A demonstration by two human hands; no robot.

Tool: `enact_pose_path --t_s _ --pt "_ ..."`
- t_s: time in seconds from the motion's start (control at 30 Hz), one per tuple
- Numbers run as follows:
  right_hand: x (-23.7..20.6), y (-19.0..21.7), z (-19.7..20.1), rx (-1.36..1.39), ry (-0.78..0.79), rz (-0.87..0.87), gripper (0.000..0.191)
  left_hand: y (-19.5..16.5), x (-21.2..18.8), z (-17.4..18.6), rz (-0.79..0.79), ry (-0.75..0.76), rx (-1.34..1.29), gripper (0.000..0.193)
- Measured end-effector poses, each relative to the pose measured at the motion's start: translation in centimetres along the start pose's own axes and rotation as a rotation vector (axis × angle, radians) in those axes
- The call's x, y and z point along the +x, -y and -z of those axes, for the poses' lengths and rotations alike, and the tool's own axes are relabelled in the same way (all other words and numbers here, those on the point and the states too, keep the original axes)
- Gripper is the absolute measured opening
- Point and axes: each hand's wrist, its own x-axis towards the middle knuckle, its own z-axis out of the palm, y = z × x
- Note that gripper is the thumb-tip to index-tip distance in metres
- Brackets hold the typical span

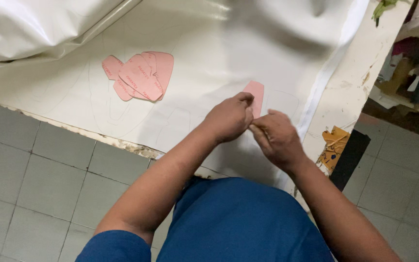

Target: The person traces the outline of pink paper pattern pieces onto a white sheet laid on a work table, using a pen held in the right hand while the left hand holds each pattern piece steady. After tracing, the person moves the pattern piece aside and reaches for another piece.

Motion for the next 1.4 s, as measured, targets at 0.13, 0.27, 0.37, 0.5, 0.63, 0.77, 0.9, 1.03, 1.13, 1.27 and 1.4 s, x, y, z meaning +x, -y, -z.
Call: enact_pose_path --t_s 0.13,0.27,0.37,0.5,0.63,0.77,0.9,1.03,1.13,1.27,1.4 --pt "1.2 -0.1 2.9 -0.107 -0.107 -0.064 0.006 -1.2 -1.8 -4.2 0.174 -0.005 -0.009 0.056" --pt "4.1 0.1 1.8 -0.076 0.159 0.011 0.009 -1.6 -0.6 -10.4 -0.128 -0.004 0.878 0.054" --pt "5.5 0.3 -0.1 -0.165 0.317 0.05 0.01 0.0 0.1 -13.3 -0.174 0.174 0.887 0.04" --pt "5.8 -0.1 -1.0 -0.183 0.399 -0.009 0.011 1.6 0.5 -14.9 -0.109 0.215 0.742 0.034" --pt "5.5 -0.4 -1.3 -0.183 0.401 -0.025 0.008 1.8 0.5 -14.8 -0.169 0.183 0.754 0.038" --pt "5.4 -0.4 -1.9 -0.112 0.325 0.02 0.007 1.6 0.1 -13.9 -0.266 0.039 0.846 0.042" --pt "5.1 -0.3 -2.3 -0.146 0.206 0.019 0.011 1.2 0.4 -13.0 -0.221 -0.036 0.663 0.042" --pt "5.0 -0.8 -1.9 -0.026 -0.008 -0.01 0.008 1.2 -0.1 -11.3 -0.098 -0.053 0.318 0.049" --pt "5.2 -2.1 -1.0 0.006 -0.11 -0.192 0.024 2.2 -1.8 -8.8 -0.166 -0.084 0.313 0.051" --pt "5.8 -3.3 -1.2 -0.308 0.054 -0.315 0.07 4.4 -4.3 -4.6 -0.363 -0.262 0.459 0.064" --pt "5.4 -3.5 -1.7 -0.191 0.12 -0.505 0.068 7.8 -5.7 0.4 -0.18 -0.378 0.676 0.063"
